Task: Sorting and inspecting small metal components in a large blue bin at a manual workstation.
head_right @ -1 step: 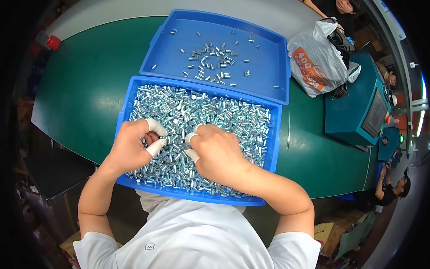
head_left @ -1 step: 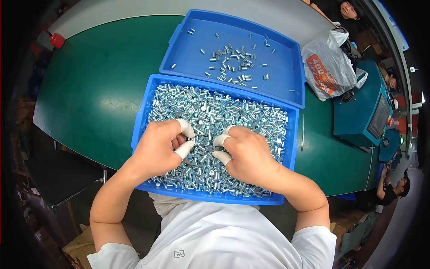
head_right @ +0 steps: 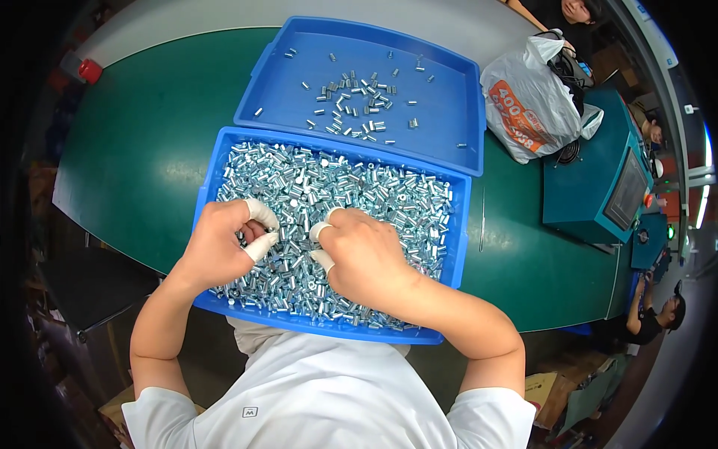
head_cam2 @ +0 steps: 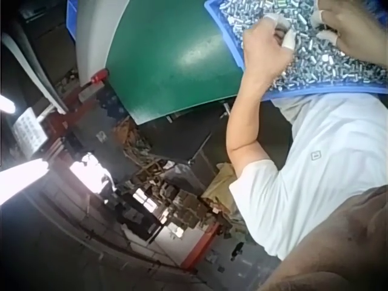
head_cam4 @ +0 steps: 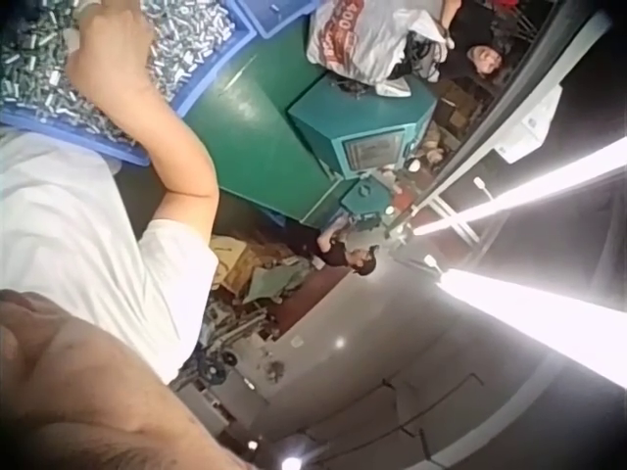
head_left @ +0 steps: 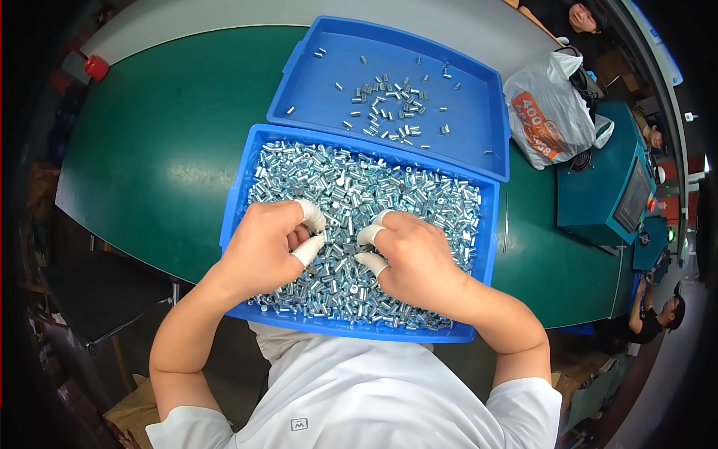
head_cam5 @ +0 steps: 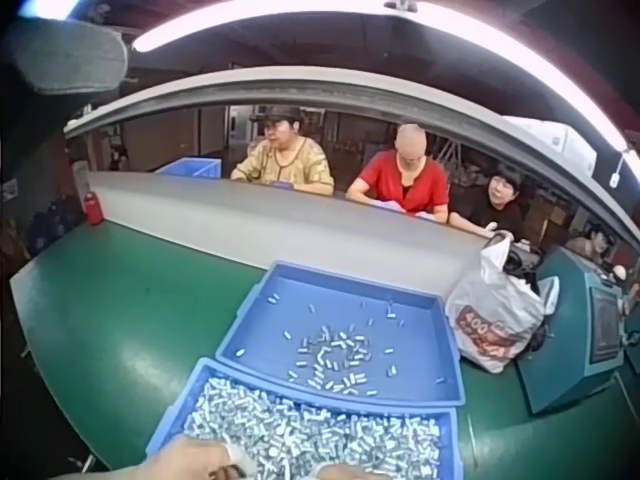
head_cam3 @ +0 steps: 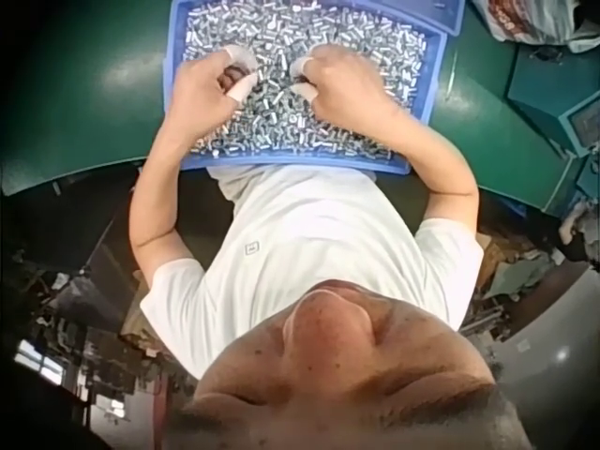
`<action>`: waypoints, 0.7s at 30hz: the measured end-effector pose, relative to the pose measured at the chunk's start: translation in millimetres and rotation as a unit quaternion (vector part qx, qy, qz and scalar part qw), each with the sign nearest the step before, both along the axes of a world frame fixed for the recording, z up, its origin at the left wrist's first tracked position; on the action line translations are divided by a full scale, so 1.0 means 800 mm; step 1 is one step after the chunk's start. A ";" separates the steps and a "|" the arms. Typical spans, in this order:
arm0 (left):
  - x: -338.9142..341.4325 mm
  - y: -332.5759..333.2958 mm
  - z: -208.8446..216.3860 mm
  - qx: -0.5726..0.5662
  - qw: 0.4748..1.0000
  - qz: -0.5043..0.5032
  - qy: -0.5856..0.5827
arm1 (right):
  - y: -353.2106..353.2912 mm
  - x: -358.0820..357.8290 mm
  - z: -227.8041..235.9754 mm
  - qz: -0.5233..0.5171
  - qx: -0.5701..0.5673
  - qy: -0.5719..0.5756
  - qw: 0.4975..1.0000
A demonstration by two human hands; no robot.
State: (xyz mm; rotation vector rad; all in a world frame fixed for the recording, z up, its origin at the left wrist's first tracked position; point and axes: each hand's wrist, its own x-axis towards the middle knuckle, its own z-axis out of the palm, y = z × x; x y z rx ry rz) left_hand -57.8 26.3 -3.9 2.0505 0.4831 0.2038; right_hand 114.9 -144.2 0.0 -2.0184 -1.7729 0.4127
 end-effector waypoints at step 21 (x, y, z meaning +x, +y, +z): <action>-0.012 -0.003 -0.010 0.164 0.982 -0.081 -0.044 | -0.001 0.000 -0.010 0.012 0.026 -0.017 0.999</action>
